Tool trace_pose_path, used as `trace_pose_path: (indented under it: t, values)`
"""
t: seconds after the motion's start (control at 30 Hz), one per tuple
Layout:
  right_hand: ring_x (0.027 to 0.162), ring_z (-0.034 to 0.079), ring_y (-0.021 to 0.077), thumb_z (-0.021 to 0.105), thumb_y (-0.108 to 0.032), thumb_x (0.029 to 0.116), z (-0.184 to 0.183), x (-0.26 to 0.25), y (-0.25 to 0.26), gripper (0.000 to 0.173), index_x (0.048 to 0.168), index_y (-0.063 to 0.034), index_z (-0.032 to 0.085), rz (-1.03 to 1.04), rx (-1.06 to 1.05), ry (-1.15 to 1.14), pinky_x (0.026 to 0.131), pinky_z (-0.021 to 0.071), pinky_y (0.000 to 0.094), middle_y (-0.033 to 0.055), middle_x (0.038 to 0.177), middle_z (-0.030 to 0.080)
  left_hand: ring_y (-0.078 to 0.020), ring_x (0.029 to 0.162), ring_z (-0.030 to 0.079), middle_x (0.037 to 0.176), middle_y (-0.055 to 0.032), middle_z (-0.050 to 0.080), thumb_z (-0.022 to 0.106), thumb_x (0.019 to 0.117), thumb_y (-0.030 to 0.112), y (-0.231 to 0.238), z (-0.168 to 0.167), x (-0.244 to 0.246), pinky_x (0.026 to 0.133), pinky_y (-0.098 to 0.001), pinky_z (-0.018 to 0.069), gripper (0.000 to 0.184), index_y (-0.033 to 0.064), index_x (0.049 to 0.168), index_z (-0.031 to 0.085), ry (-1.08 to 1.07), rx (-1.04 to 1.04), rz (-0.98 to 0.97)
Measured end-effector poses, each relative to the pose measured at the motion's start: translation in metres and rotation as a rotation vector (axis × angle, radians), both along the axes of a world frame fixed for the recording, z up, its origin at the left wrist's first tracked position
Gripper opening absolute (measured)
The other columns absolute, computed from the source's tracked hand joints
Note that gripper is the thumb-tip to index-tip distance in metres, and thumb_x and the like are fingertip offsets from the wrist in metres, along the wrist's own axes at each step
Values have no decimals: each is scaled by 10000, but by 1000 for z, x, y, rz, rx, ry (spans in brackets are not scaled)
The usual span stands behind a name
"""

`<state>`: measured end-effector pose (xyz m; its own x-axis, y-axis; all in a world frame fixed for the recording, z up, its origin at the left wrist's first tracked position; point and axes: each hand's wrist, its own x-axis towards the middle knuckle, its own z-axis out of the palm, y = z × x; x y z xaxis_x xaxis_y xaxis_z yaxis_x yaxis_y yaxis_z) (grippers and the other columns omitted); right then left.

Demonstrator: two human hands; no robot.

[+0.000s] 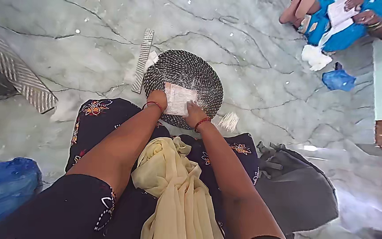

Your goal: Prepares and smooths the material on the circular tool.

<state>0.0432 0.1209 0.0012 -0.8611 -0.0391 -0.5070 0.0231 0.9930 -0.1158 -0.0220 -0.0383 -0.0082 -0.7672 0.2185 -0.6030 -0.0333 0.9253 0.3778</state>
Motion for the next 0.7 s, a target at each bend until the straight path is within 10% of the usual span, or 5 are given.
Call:
trace_pose_path:
  t: [0.3,0.57,0.7]
  values:
    - [1593,161,367,588,-344,1044,-44,-9,-30,795,1642,-17,179,205,123,-54,1254,118,641,205,1702,219,-499,1282,585,1321,-355,606,583,996,44,-1,2,-1,1018,-674,486,279,-156,1185,631,-43,38,52]
    - [1568,240,389,565,-14,992,-52,-12,-35,704,1618,17,244,147,81,13,1248,241,552,220,1688,247,-484,1311,570,1338,-337,608,559,1025,78,-1,-9,-4,1055,-661,467,285,-123,1205,649,1,50,39]
    - [1465,417,447,450,-44,1063,-48,4,-47,542,1578,60,317,66,49,7,1195,348,567,291,1568,432,-518,1310,556,1345,-362,593,551,1040,92,-4,-14,4,1061,-680,457,311,-147,1220,637,-15,9,-22]
